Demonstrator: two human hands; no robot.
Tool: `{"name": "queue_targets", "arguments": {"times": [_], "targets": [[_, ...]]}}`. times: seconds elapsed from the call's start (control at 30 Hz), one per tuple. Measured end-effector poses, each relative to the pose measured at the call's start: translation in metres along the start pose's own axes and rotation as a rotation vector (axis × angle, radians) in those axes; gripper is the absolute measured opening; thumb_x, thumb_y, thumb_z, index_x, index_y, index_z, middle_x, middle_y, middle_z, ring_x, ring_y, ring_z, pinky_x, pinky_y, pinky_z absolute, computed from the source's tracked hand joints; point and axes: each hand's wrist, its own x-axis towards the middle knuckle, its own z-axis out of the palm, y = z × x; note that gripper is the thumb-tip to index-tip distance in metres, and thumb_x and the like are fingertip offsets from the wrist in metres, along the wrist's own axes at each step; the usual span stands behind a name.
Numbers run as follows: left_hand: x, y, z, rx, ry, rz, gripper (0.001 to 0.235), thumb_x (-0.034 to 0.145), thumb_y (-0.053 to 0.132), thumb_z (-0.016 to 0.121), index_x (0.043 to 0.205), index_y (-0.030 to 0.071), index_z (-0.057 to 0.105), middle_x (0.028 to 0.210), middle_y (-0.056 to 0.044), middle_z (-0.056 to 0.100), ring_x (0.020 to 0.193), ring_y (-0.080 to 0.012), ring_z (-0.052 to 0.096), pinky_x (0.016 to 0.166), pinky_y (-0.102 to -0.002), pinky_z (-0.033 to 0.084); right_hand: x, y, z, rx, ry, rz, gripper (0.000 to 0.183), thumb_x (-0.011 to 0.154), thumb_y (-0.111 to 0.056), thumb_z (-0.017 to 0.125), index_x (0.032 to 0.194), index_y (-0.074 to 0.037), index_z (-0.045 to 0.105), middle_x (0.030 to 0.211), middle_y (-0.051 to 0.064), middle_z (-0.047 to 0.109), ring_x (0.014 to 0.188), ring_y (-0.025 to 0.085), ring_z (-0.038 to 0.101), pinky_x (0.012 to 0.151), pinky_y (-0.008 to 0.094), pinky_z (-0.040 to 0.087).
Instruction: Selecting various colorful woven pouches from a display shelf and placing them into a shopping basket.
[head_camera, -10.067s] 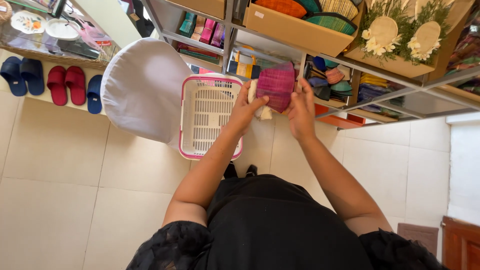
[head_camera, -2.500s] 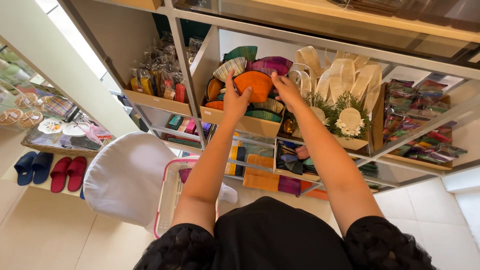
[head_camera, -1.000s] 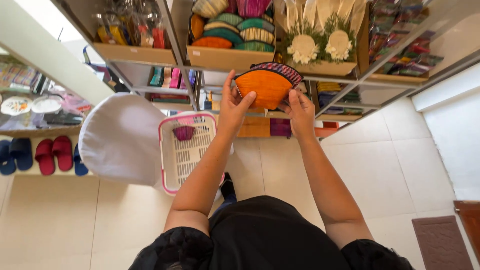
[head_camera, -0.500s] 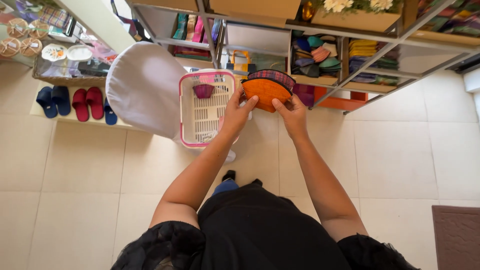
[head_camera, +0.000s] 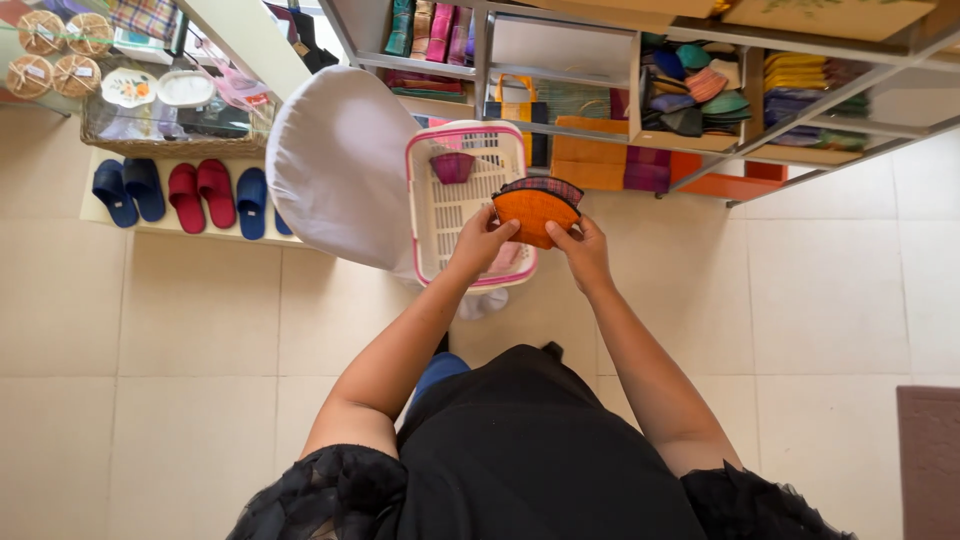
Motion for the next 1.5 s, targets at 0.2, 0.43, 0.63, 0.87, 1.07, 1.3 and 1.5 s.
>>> {"name": "queue_targets", "arguments": {"times": [0.2, 0.43, 0.63, 0.87, 1.07, 1.3, 1.5], "targets": [[0.037, -0.038, -0.090, 0.134, -0.045, -0.148, 0.055, 0.085, 0.033, 0.085, 0.132, 0.012, 0.067, 0.129, -0.013, 0.070, 0.107, -0.0290, 0.072, 0.086, -0.038, 0.058, 0.007, 0.030, 0.093, 0.046, 0.103, 0.111, 0.039, 0.085, -0.023, 0.090, 0.115, -0.006, 0.070, 0.113, 0.009, 0.064, 0.106, 0.026, 0.066, 0.087, 0.038, 0.062], [0.077, -0.069, -0.119, 0.035, -0.018, -0.212, 0.059, 0.089, 0.025, 0.079, 0.142, 0.008, 0.060, 0.133, -0.015, 0.067, 0.105, -0.0264, 0.072, 0.083, -0.037, 0.058, 0.052, 0.073, 0.140, 0.054, 0.128, 0.157, 0.039, 0.085, -0.020, 0.089, 0.116, -0.008, 0.069, 0.113, 0.007, 0.062, 0.107, 0.026, 0.067, 0.085, 0.037, 0.064], [0.129, -0.097, -0.108, 0.013, 0.046, -0.293, 0.058, 0.092, 0.021, 0.075, 0.144, 0.003, 0.055, 0.134, -0.018, 0.066, 0.120, -0.0333, 0.066, 0.098, -0.045, 0.052, 0.120, 0.128, 0.139, 0.133, 0.120, 0.280, 0.039, 0.085, -0.020, 0.089, 0.114, -0.010, 0.065, 0.119, 0.007, 0.059, 0.104, 0.027, 0.062, 0.080, 0.047, 0.065], [0.209, -0.178, -0.091, -0.005, 0.089, -0.373, 0.065, 0.094, 0.026, 0.076, 0.148, -0.002, 0.049, 0.132, -0.022, 0.066, 0.126, -0.0330, 0.063, 0.103, -0.045, 0.050, 0.216, 0.225, 0.130, 0.141, 0.131, 0.286, 0.053, 0.086, -0.023, 0.088, 0.126, -0.005, 0.058, 0.128, 0.014, 0.049, 0.111, 0.031, 0.055, 0.083, 0.047, 0.061], [0.251, -0.244, -0.086, 0.012, 0.137, -0.372, 0.059, 0.096, 0.029, 0.075, 0.143, 0.001, 0.055, 0.124, -0.018, 0.069, 0.116, -0.0273, 0.066, 0.096, -0.043, 0.053, 0.278, 0.290, 0.121, 0.107, 0.095, 0.317, 0.047, 0.085, -0.024, 0.090, 0.119, -0.007, 0.062, 0.123, 0.013, 0.052, 0.108, 0.032, 0.058, 0.079, 0.048, 0.061], [0.289, -0.273, -0.085, 0.043, 0.119, -0.405, 0.065, 0.098, 0.033, 0.072, 0.149, 0.001, 0.047, 0.133, -0.022, 0.062, 0.121, -0.0314, 0.065, 0.096, -0.043, 0.056, 0.305, 0.297, 0.123, 0.050, 0.058, 0.403, 0.061, 0.092, -0.028, 0.083, 0.140, -0.004, 0.054, 0.137, 0.021, 0.050, 0.124, 0.041, 0.056, 0.091, 0.050, 0.061], [0.308, -0.302, -0.083, 0.056, 0.163, -0.362, 0.058, 0.095, 0.026, 0.072, 0.143, 0.000, 0.053, 0.110, -0.021, 0.067, 0.092, -0.0254, 0.074, 0.076, -0.037, 0.061, 0.306, 0.281, 0.128, 0.063, 0.073, 0.483, 0.074, 0.100, -0.025, 0.074, 0.157, -0.002, 0.032, 0.148, 0.032, 0.039, 0.130, 0.053, 0.052, 0.093, 0.057, 0.061]]}}
